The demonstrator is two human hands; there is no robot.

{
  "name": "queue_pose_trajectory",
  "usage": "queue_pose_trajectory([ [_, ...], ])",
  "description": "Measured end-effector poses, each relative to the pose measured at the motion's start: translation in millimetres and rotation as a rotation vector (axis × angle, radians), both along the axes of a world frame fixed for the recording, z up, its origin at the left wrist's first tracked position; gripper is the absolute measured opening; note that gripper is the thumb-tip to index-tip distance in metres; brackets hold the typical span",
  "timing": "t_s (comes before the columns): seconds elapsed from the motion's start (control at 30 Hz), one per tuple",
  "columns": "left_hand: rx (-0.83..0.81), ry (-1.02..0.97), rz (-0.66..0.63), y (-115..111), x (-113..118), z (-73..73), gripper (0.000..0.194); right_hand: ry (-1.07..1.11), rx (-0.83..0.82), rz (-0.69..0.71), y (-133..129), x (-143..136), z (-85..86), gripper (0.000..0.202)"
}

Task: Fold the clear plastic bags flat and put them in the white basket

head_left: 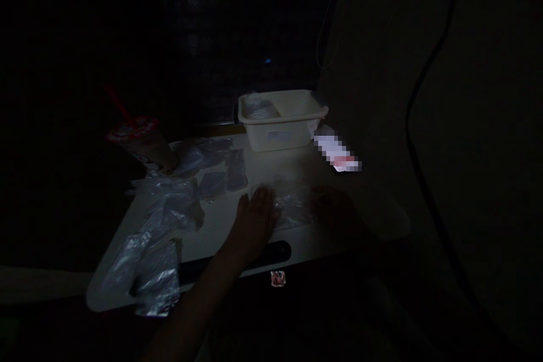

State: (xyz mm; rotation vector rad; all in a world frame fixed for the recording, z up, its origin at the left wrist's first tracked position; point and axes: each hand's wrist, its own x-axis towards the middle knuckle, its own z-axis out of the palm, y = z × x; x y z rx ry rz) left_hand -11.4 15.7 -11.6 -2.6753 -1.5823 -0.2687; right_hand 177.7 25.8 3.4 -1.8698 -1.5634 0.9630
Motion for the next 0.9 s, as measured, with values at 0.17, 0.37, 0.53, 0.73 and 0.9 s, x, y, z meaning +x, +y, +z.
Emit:
queue_pose_trajectory([
  [0.17, 0.005, 0.126, 0.027, -3, -4, -7.4, 0.049, -0.02, 0.014, 0.034, 0, 4, 3.0, 0.034],
  [0.37, -0.003, 0.138, 0.039, -4, -3, -3.8, 0.054, -0.288, 0.343, 0.011, 0, 9, 12.5, 0.026],
  [0.53, 0.003, 0.131, 0.049, -4, -3, -4.3, 0.054, -0.436, 0.682, 0.415, 3, -25, 8.8, 0.035],
  [0.73, 0.002, 0.086, 0.052, -4, -5, -3.6, 0.054, -0.52, 0.71, 0.462, 19, -26, -7.1, 0.04],
  [0.9, 0.015, 0.014, 0.036, 0, -3, -2.4, 0.045, -0.596, 0.635, 0.345, 23, -9, -11.7, 0.043],
])
